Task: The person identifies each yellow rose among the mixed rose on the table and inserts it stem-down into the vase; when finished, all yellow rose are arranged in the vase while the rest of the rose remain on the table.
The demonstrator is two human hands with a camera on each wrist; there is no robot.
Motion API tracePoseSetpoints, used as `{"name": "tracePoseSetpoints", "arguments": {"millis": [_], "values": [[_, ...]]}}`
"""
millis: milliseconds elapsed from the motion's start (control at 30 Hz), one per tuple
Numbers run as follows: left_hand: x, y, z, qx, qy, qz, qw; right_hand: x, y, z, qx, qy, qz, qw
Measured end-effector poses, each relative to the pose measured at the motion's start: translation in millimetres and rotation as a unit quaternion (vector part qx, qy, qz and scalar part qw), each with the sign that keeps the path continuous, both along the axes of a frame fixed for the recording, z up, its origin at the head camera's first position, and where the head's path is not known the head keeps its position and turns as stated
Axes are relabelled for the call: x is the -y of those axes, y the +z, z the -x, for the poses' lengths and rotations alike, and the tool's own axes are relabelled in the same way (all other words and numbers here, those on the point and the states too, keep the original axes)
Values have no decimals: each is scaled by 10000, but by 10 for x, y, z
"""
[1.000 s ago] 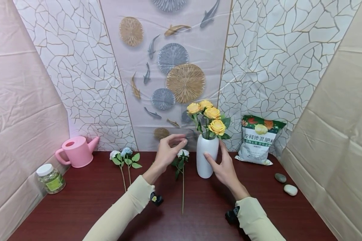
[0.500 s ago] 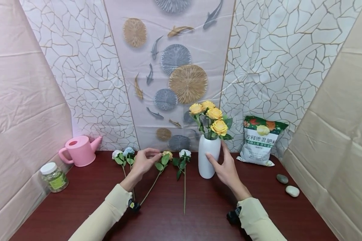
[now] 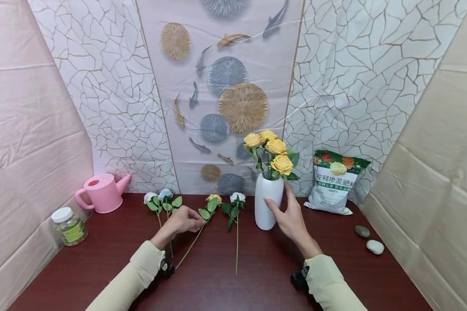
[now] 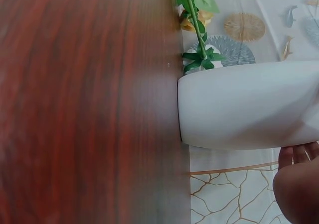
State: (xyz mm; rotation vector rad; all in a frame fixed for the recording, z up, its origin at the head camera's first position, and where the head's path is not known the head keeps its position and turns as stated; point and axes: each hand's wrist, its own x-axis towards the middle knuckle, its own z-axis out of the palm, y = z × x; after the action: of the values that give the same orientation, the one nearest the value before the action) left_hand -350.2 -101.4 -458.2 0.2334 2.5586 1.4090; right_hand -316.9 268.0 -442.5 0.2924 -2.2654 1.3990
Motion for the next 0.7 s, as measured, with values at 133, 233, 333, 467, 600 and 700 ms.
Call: {"name": "tracePoseSetpoints", "arguments": {"millis": [133, 233, 333, 467, 600, 700], "values": [[-10, 7, -16, 80, -103, 136, 9998, 8, 7, 10, -26, 47, -1, 10000], [-18, 3, -24, 112, -210, 134, 9996, 7, 7, 12, -27, 63, -9, 10000], [-20, 4, -23, 193, -336, -77, 9992, 2, 3, 14, -14, 34, -21, 10000], [-16, 16, 9, 474, -470, -753, 9949, -7, -1, 12, -11, -25, -42, 10000], [-13, 43, 33, 634, -547, -1459, 9858, -9, -1, 8, -24, -29, -37, 10000], [-25, 74, 40, 559, -573, -1810, 9802, -6, -3, 5, -35, -19, -21, 10000]]}}
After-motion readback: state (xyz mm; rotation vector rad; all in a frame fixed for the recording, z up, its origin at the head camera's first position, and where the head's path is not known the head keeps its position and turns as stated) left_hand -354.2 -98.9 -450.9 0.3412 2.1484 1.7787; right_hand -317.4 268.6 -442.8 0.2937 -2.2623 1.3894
